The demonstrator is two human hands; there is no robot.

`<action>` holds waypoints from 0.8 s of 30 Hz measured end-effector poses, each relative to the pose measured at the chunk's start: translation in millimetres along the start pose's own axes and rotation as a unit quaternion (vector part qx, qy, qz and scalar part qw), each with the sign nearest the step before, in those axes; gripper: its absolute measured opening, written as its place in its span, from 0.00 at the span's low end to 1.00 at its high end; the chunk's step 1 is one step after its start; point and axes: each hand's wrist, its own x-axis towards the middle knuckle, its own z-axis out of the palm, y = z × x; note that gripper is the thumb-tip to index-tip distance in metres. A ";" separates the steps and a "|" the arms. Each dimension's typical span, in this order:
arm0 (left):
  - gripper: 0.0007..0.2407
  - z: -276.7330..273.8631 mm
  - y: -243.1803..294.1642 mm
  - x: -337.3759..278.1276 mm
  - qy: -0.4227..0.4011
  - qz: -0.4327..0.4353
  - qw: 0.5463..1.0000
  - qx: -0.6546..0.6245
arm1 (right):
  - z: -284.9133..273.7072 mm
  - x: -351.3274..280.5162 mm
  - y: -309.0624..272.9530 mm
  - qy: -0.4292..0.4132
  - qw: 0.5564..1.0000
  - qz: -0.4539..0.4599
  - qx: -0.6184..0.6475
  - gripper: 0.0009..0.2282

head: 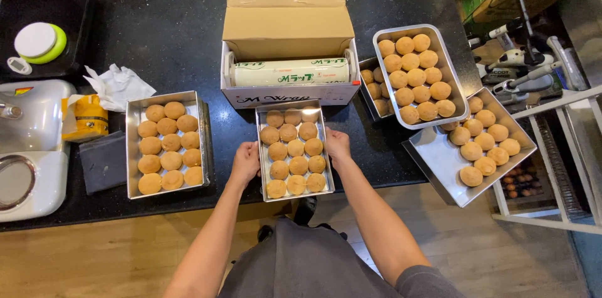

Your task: Wrapping trays of pastries with plastic wrap from a dispenser box.

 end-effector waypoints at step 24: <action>0.25 -13.4 77.1 -46.5 -0.044 0.218 0.919 0.327 | -45.2 -123.7 -5.5 -0.011 0.934 -0.264 -0.241 0.15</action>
